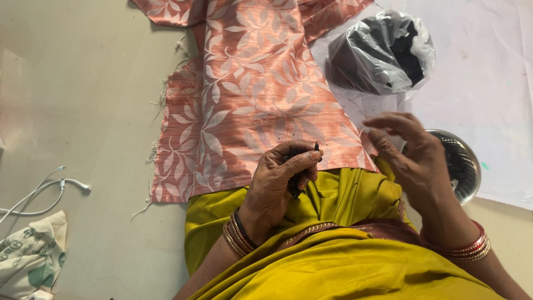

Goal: Attaching small black tassels to a piece of pink patterned fabric by hand using a needle and thread.

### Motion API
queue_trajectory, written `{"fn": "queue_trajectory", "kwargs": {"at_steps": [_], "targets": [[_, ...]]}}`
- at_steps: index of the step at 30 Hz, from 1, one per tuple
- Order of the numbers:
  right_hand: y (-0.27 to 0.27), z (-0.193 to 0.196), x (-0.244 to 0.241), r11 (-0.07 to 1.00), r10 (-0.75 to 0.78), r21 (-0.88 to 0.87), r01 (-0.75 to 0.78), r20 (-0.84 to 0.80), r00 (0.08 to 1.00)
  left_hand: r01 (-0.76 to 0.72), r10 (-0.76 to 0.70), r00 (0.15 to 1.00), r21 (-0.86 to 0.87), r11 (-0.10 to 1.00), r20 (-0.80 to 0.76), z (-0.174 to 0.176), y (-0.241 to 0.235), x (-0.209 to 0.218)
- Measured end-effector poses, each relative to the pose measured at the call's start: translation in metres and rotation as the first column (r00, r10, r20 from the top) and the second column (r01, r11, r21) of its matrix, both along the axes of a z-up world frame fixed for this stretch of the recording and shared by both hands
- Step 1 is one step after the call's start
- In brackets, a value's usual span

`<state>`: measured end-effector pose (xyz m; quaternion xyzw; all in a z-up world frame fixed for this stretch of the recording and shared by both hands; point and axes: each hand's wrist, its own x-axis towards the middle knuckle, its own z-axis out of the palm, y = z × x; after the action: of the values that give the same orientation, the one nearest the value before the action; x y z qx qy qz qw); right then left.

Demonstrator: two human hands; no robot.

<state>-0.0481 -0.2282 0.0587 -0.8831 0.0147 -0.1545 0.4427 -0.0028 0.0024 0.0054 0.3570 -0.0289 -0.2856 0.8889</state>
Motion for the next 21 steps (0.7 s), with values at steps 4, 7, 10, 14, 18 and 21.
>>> {"fn": "queue_trajectory", "kwargs": {"at_steps": [4, 7, 10, 14, 18, 21], "targets": [[-0.014, 0.009, 0.002, 0.935, 0.080, 0.354, -0.016, -0.168, 0.982, -0.021, 0.023, 0.999, -0.027, 0.999, 0.044, 0.006, 0.004, 0.002], [-0.063, -0.005, 0.000, 0.884, 0.180, 0.462, -0.064, -0.210, 0.961, -0.078, 0.079, 0.997, -0.049, 0.996, 0.026, 0.010, 0.013, 0.006], [-0.129, -0.027, -0.015, 0.931, -0.118, 0.275, 0.242, -0.399, 0.909, -0.101, 0.101, 0.995, -0.041, 0.994, 0.011, 0.006, 0.016, 0.005], [-0.201, -0.059, -0.029, 0.877, -0.276, -0.470, -0.105, -0.670, 0.690, -0.074, 0.075, 0.997, -0.039, 0.996, 0.007, 0.003, 0.010, 0.003], [-0.209, -0.070, -0.031, 0.817, -0.260, -0.570, -0.087, -0.498, 0.827, -0.066, 0.067, 0.997, -0.033, 0.997, 0.031, 0.006, 0.011, 0.004], [-0.214, -0.075, -0.046, 0.868, -0.241, -0.492, 0.066, -0.300, 0.923, -0.029, 0.030, 0.999, 0.024, 0.999, -0.017, 0.009, 0.002, 0.000]]}}
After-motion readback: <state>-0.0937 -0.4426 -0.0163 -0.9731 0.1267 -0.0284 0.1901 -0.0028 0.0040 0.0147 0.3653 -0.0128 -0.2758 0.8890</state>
